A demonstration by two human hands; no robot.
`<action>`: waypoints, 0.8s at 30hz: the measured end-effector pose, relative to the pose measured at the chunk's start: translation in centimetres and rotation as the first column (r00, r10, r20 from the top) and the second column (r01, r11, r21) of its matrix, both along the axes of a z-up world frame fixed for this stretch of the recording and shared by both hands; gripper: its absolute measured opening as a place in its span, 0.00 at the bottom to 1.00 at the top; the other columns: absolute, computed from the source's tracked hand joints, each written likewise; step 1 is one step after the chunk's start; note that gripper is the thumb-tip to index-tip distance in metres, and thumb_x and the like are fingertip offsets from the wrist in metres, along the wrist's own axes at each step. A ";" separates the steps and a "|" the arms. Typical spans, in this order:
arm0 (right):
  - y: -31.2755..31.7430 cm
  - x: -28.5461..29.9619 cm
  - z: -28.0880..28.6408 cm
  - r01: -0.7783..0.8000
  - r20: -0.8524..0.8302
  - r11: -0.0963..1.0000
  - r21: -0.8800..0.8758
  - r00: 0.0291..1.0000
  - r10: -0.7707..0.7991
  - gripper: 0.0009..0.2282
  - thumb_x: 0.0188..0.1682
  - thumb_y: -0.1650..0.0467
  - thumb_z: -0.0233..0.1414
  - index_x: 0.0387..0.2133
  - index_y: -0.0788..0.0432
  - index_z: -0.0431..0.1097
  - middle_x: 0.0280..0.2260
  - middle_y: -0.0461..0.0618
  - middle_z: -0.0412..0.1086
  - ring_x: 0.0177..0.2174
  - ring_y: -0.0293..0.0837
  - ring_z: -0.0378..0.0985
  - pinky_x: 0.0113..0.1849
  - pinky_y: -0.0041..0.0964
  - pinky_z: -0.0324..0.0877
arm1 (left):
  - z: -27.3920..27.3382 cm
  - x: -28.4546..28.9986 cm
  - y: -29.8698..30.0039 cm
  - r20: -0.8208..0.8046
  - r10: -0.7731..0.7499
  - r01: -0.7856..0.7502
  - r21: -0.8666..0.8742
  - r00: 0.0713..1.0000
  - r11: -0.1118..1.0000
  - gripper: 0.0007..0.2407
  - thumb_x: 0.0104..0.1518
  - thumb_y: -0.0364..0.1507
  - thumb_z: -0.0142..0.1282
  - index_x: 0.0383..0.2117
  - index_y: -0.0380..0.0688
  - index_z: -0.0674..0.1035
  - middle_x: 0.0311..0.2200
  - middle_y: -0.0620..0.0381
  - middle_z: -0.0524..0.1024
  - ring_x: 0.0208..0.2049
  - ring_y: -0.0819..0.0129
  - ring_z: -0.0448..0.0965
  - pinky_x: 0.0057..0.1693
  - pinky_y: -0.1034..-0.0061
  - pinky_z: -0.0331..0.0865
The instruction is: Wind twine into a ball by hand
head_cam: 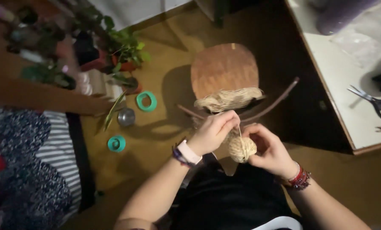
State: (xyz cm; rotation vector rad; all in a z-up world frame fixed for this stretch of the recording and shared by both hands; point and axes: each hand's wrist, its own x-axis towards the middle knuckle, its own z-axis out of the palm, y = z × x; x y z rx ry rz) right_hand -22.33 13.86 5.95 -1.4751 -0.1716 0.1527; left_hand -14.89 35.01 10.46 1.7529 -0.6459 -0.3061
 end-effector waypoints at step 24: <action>16.5 14.4 -1.5 -0.391 -0.014 0.920 -0.040 0.920 0.391 0.27 0.26 0.79 0.65 0.44 0.61 0.72 0.37 0.49 0.73 0.40 0.44 0.76 0.42 0.40 0.73 | -6.5 3.0 15.6 0.168 0.441 -0.457 0.065 0.882 0.887 0.07 0.64 0.24 0.51 0.45 0.35 0.77 0.38 0.38 0.81 0.45 0.43 0.81 0.51 0.56 0.75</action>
